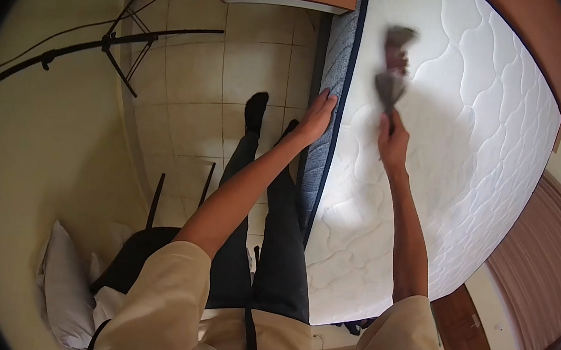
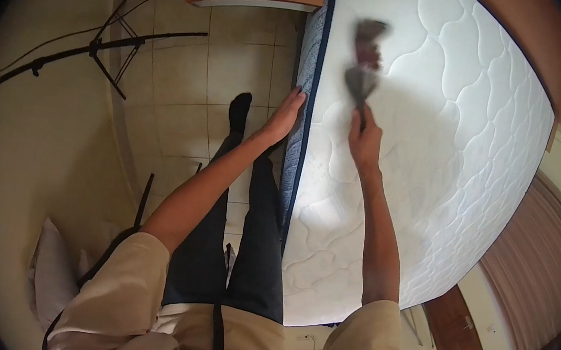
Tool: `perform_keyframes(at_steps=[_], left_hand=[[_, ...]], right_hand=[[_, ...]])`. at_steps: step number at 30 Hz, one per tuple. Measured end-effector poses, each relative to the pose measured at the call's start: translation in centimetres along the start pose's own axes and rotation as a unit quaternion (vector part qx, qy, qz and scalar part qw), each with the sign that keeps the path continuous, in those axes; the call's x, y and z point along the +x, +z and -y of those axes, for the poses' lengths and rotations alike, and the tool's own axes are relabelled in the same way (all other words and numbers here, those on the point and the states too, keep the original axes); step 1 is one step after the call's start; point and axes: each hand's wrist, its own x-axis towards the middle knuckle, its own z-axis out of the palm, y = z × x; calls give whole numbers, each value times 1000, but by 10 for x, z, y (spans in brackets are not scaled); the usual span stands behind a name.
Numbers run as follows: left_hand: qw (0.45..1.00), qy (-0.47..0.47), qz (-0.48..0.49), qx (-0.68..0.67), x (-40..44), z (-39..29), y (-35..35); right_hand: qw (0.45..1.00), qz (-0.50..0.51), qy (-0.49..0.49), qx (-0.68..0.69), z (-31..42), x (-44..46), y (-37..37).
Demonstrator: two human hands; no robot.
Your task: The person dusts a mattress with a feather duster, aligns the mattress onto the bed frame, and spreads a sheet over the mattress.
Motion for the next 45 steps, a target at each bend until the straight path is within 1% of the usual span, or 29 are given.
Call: perform_keyframes(at_steps=[2,4,5,7,8,10,11,12,14,15,17,18,20,21,24,26,27,28,29,30,33,34,35,37,39,40,42,44,45], left_hand=[[999,40,-4,23,13,-10,6],[996,79,-6,47,17,-21,10],[993,93,-11,75,17,-30,12],[985,131,-10,109,22,-31,14],[984,134,-4,118,25,-29,15],[980,139,-9,143,26,-25,17],[978,141,-3,152,28,-23,16],[976,150,2,157,30,-20,15],[973,154,15,169,29,-19,14],[973,153,24,169,30,-21,13],[974,151,30,168,27,-24,11],[974,145,35,169,27,-25,10],[973,147,36,173,32,-27,8],[972,164,36,162,36,-20,9],[978,140,31,150,32,-24,10],[978,145,57,139,36,-27,3],[977,154,80,126,40,-34,-6],[976,157,77,129,41,-41,-17],[976,125,11,175,41,-47,-33],[970,92,-56,220,40,-59,-49],[884,296,-230,280,49,-88,-103],[850,327,-257,323,57,-98,-123],[813,357,-282,364,66,-109,-141],[815,337,-251,400,80,-134,-172],[841,254,-166,449,97,-154,-199],[839,253,-166,452,103,-156,-208],[780,244,-127,563,114,-165,-220],[781,243,-122,562,122,-173,-223],[784,243,-116,559,125,-174,-224]], right_hand=[[999,4,-48,-3,-4,-1,-1],[990,-65,98,72,-3,14,0],[987,-119,50,91,-9,25,11],[990,-89,-107,16,5,51,14],[997,44,-12,-61,36,66,-5],[983,-164,-69,49,30,108,15],[972,-208,3,114,46,122,17],[970,-214,9,120,55,133,14],[996,-31,-81,33,63,141,7],[996,-34,-73,37,63,138,7],[979,-175,26,104,65,137,6],[978,-177,26,106,57,128,10],[993,-67,-80,62,39,99,22],[992,-68,-86,65,47,89,18],[994,-2,-77,76,72,77,20],[978,-129,24,164,94,87,51],[980,-125,-84,128,111,93,57],[992,-24,-42,113,121,95,56],[992,-9,-5,123,130,100,52],[991,6,32,133,141,104,49],[980,-74,-57,173,129,118,93],[980,-76,-59,176,132,121,92],[989,-16,-72,131,134,122,89],[991,44,-87,87,143,129,92],[973,-100,8,206,155,141,100],[973,-100,9,209,158,147,100],[996,21,-61,62,162,164,93],[997,16,-5,76,174,186,97],[991,-70,-51,104,177,195,105]])
